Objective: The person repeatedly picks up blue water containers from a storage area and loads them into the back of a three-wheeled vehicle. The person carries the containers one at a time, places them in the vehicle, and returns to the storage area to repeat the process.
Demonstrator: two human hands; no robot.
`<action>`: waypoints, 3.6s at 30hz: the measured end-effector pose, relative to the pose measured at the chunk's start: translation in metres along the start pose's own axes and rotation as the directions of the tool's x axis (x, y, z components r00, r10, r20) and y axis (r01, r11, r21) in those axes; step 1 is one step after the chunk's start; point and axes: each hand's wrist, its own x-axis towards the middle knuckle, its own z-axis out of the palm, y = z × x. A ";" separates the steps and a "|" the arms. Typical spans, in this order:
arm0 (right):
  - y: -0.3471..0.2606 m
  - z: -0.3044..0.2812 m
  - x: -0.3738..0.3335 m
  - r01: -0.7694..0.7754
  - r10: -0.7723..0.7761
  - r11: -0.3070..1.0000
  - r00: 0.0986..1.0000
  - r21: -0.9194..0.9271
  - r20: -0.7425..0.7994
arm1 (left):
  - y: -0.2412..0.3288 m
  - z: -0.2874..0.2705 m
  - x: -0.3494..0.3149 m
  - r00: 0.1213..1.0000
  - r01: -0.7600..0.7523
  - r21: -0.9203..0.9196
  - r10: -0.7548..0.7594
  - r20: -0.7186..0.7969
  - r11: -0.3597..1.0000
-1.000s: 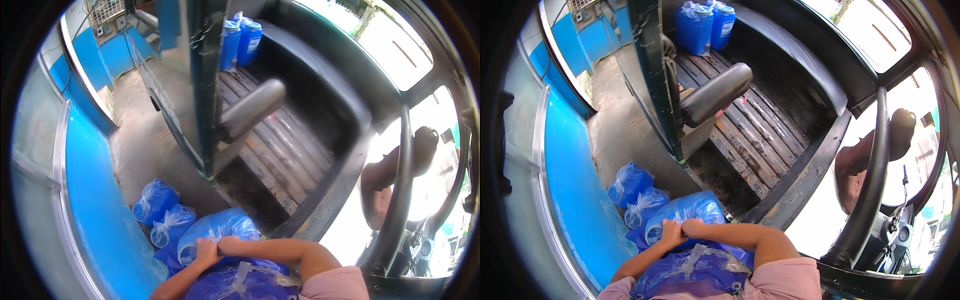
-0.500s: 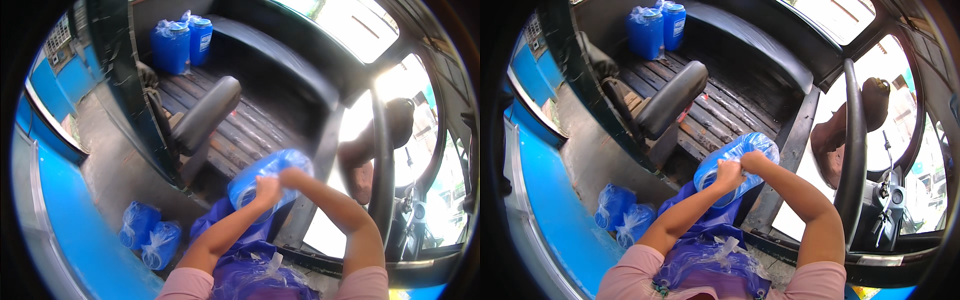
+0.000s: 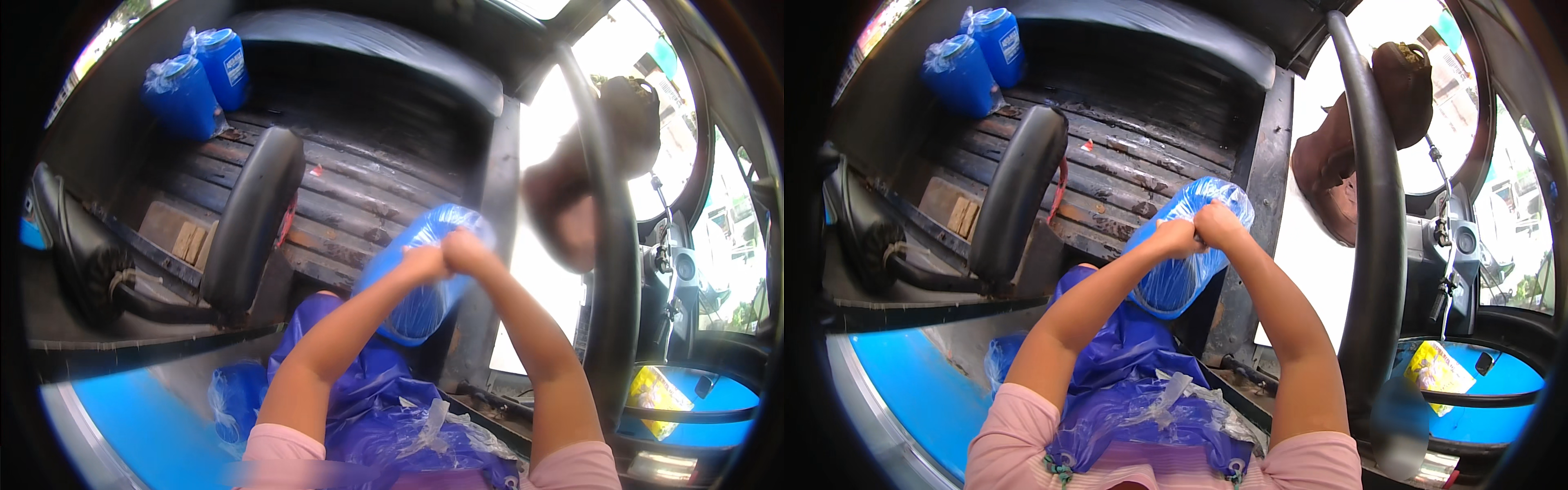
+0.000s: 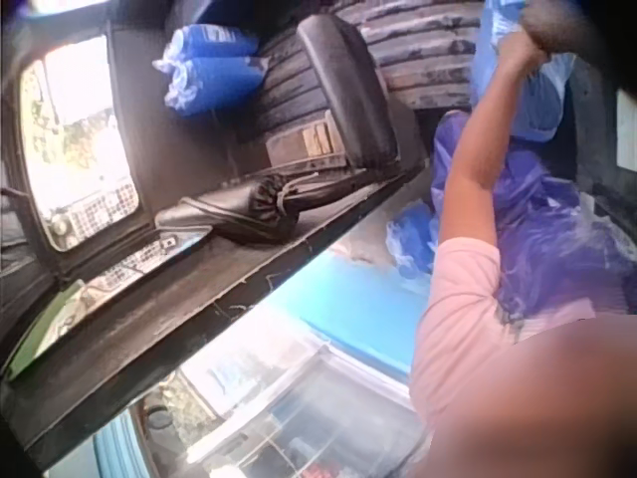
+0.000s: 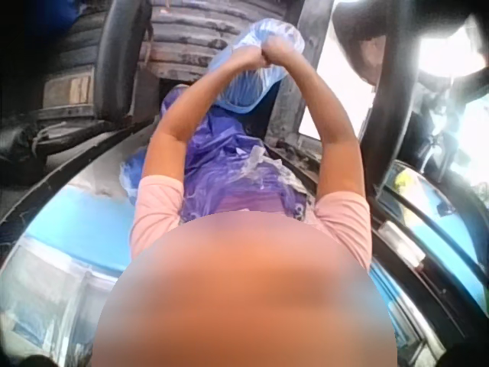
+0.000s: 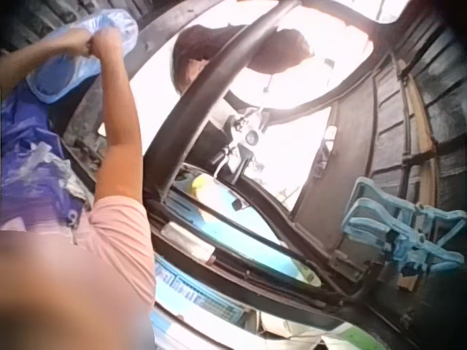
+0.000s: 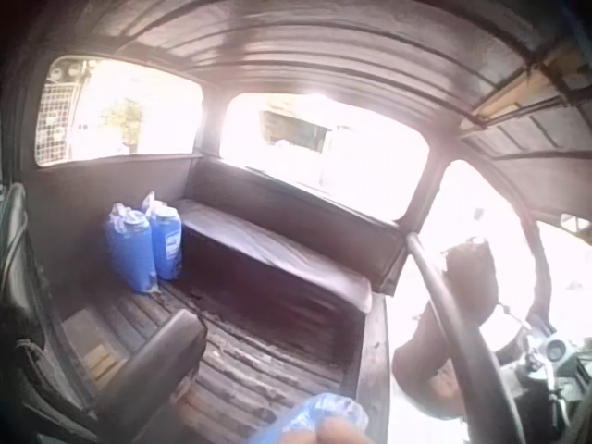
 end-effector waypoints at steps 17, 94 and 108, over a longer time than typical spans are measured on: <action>0.004 0.011 0.001 0.113 -0.017 0.895 0.975 0.432 -0.220 | -0.012 0.001 -0.010 0.977 -0.204 -0.064 0.199 -0.078 0.977; 0.079 -0.172 0.297 -0.257 0.487 -0.029 0.840 0.966 0.238 | -0.143 -0.253 0.176 0.659 -0.273 -0.948 -0.687 -0.307 0.163; 0.101 -0.231 0.535 -0.129 0.449 0.026 0.888 0.991 0.104 | -0.308 -0.410 0.262 0.600 0.095 -0.759 -0.646 -0.473 0.644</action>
